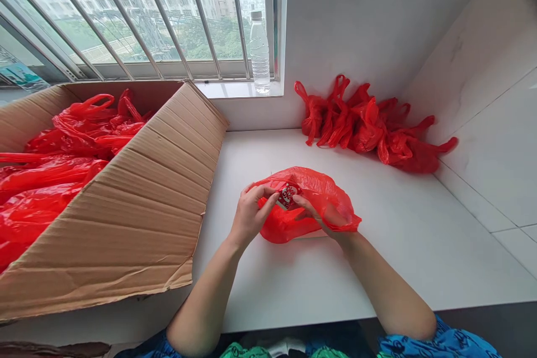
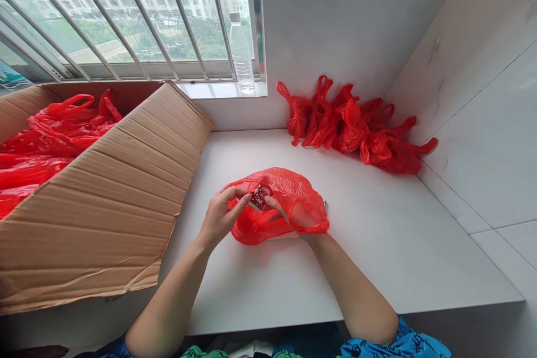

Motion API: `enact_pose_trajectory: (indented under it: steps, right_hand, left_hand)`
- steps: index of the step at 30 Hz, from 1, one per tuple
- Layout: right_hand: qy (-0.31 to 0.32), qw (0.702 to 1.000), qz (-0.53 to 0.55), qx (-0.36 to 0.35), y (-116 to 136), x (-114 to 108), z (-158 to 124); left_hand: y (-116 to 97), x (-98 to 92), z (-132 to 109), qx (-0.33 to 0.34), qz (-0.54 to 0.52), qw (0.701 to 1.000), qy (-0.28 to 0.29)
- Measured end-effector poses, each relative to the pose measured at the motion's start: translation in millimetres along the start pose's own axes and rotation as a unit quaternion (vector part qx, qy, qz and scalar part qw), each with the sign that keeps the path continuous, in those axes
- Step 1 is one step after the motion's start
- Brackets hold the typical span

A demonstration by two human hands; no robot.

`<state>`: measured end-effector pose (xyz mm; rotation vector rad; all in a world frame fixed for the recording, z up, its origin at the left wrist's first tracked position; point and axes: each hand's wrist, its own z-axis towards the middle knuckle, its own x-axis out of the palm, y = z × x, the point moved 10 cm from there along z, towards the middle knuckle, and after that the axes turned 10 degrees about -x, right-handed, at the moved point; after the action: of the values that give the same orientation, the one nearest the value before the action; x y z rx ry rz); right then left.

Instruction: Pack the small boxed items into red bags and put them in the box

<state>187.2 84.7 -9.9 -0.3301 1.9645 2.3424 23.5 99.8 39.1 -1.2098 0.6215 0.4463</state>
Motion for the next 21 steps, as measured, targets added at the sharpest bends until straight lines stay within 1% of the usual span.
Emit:
enact_pose_trajectory:
  steps: [2,4,5,7,9,10,12,15,18,21]
  right_hand:
    - [0.033,0.997,0.071,0.027,4,11,-1]
    - [0.043,0.994,0.096,0.04,7,13,-2]
    - [0.049,0.994,0.085,0.037,9,12,-2]
    - [0.083,0.995,0.055,0.02,12,13,-3]
    - [0.116,0.992,0.043,-0.009,17,16,-4]
    - [0.124,0.991,0.041,-0.019,19,16,-4]
    - [0.128,0.991,0.041,-0.019,20,15,-3]
    - [0.11,0.993,0.018,0.031,11,9,0]
    - [0.094,0.991,0.0,0.099,-6,4,5]
    - [0.095,0.989,0.0,0.11,-19,7,12]
  left_hand:
    - [-1,5.7,-1,0.005,0.009,1.0,0.027]
    - [-4,10.8,-3,0.019,0.041,0.998,0.047]
    - [-5,11.6,-4,0.023,0.058,0.997,0.047]
    - [-5,9.0,-3,0.022,0.075,0.996,0.029]
    - [-3,6.4,-2,0.014,0.068,0.997,0.017]
    - [-1,6.3,-1,0.008,0.056,0.998,0.02]
    - [3,8.6,0,-0.012,0.017,0.999,0.041]
    - [10,15.1,1,-0.055,-0.077,0.991,0.091]
    - [14,24.2,-1,-0.096,-0.17,0.97,0.148]
    - [16,31.1,-3,-0.133,-0.253,0.939,0.189]
